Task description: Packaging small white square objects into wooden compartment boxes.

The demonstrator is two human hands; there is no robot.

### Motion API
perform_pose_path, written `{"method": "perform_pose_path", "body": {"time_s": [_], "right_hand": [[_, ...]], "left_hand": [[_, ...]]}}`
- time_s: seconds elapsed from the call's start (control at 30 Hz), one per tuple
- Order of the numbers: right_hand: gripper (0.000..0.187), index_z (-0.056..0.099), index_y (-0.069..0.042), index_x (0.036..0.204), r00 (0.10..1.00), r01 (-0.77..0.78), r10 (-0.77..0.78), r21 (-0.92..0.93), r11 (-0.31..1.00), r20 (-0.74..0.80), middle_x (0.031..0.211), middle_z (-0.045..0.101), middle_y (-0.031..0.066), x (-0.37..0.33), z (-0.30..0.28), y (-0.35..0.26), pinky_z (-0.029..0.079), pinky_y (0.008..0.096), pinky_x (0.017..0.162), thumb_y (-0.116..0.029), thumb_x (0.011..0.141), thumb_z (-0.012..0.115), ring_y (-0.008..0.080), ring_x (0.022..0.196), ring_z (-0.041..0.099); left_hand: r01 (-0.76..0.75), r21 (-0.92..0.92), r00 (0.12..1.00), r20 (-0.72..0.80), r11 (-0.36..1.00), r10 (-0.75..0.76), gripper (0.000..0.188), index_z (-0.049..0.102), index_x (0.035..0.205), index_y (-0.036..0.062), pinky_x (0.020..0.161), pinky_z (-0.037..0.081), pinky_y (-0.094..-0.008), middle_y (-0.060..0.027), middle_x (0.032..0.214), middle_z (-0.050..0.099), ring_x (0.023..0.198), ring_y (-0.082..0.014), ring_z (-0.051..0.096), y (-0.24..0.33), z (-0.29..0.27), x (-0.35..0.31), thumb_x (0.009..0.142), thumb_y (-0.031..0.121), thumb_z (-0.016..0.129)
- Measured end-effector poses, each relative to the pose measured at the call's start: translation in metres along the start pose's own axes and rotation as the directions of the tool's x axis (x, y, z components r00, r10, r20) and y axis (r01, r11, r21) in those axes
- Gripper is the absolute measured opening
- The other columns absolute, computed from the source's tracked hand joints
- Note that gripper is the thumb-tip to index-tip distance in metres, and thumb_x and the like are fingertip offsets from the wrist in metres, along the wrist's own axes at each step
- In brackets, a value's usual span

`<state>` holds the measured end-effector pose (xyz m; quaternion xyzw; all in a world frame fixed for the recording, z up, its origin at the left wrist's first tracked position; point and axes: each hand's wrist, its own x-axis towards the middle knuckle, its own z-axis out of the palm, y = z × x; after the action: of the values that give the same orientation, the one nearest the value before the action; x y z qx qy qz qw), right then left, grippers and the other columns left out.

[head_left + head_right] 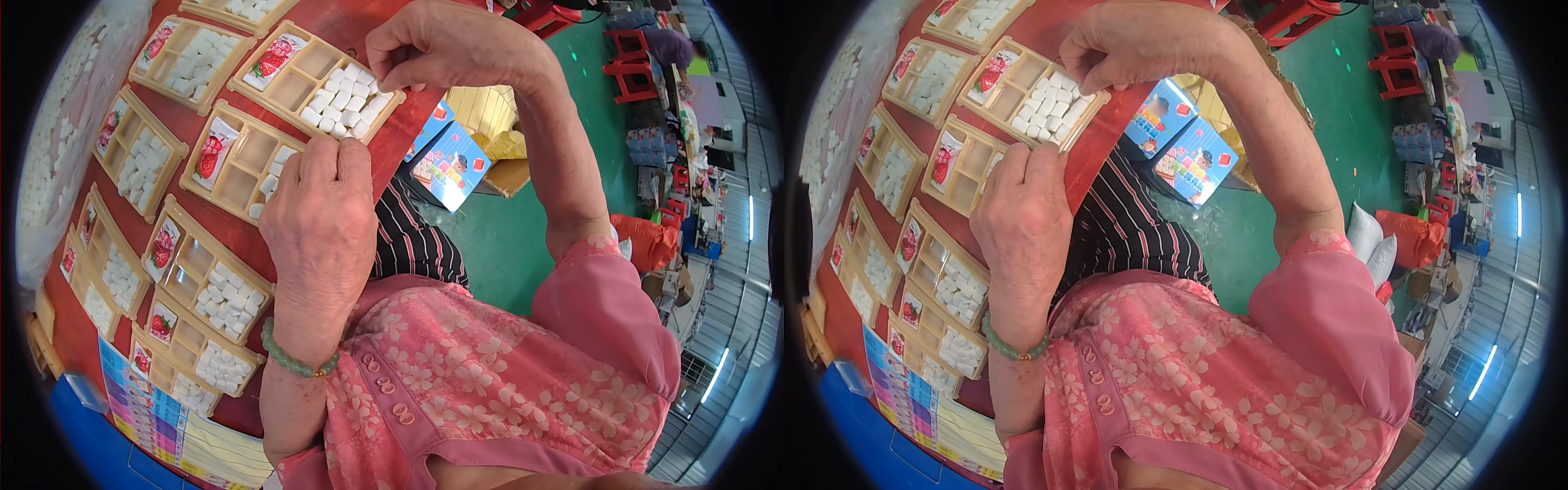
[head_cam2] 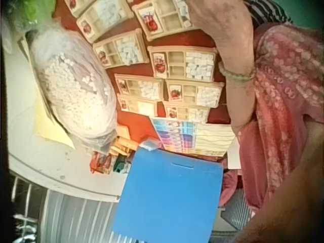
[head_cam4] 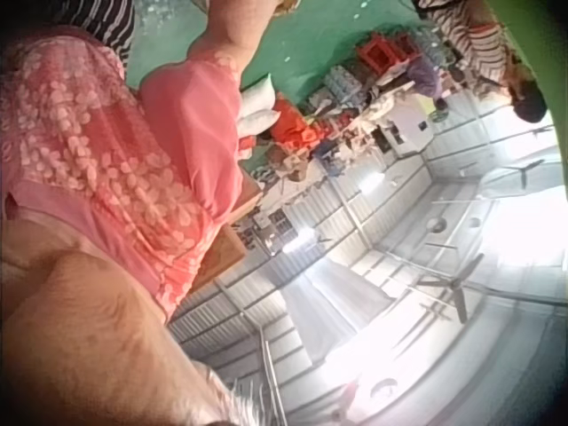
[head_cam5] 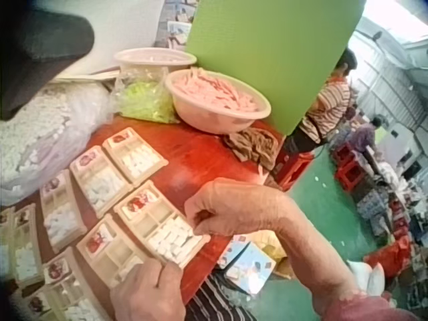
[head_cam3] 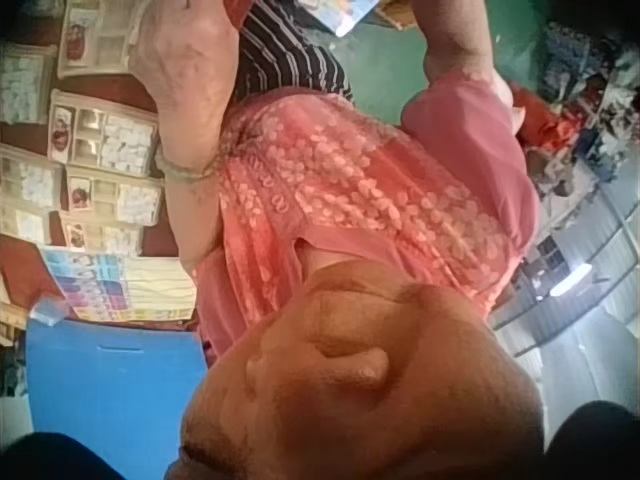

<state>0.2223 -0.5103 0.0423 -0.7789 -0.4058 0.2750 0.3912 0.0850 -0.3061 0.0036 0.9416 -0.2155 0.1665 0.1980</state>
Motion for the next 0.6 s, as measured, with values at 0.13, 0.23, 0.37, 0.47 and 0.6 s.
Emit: {"method": "perform_pose_path", "body": {"time_s": [0.13,0.23,0.37,0.47,0.6], "right_hand": [[0.009,0.066,-0.001,0.092,0.961,-0.233,0.161,-0.346,0.909,-0.223,0.082,0.071,0.0112,-0.01,0.008,-0.037,0.053,0.0353,0.069,-0.01,0.089,0.067,0.0249,0.078,0.069],[0.043,0.061,-0.003,0.132,0.958,-0.137,0.034,-0.349,0.927,-0.284,0.132,0.065,0.015,-0.024,0.027,-0.03,0.051,0.0434,0.1,-0.029,0.098,0.065,0.0322,0.12,0.064],[0.083,0.039,-0.01,0.154,0.945,-0.185,0.01,-0.509,0.841,-0.327,0.158,0.042,0.0124,-0.039,0.073,-0.018,0.026,0.0521,0.122,-0.053,0.088,0.066,0.0329,0.146,0.038],[0.091,0.038,-0.012,0.155,0.936,-0.203,-0.037,-0.624,0.755,-0.349,0.159,0.04,0.0099,-0.043,0.086,-0.009,0.021,0.0549,0.123,-0.063,0.084,0.062,0.0317,0.146,0.039],[0.094,0.038,-0.013,0.155,0.939,-0.224,-0.016,-0.648,0.728,-0.343,0.16,0.039,0.0088,-0.044,0.093,-0.009,0.018,0.0567,0.123,-0.067,0.082,0.06,0.0309,0.148,0.036]], "left_hand": [[0.006,0.002,1.0,0.01,1.0,-0.006,0.013,0.06,0.093,0.0047,0.062,0.054,-0.0334,-0.007,0.089,0.055,0.077,-0.022,0.061,-0.003,0.001,-0.003,0.081,0.005,0.065],[0.002,0.003,1.0,-0.009,1.0,-0.002,0.018,0.062,0.099,0.0028,0.062,0.054,-0.0328,-0.0074,0.091,0.056,0.078,-0.0219,0.062,-0.003,0.0,-0.004,0.081,0.005,0.065],[0.004,-0.002,1.0,0.016,1.0,-0.004,0.025,0.064,0.105,0.0008,0.063,0.054,-0.0325,-0.0079,0.092,0.056,0.079,-0.0222,0.062,-0.002,-0.001,-0.006,0.081,0.006,0.066],[0.007,-0.002,1.0,0.018,1.0,-0.007,0.025,0.064,0.106,0.0005,0.063,0.054,-0.0326,-0.008,0.092,0.056,0.079,-0.0223,0.062,-0.001,-0.003,-0.006,0.081,0.006,0.066],[0.011,0.016,0.999,0.03,1.0,-0.011,0.024,0.064,0.105,0.0006,0.063,0.054,-0.0328,-0.0081,0.092,0.056,0.079,-0.0222,0.062,-0.001,-0.004,-0.006,0.082,0.007,0.066]]}}
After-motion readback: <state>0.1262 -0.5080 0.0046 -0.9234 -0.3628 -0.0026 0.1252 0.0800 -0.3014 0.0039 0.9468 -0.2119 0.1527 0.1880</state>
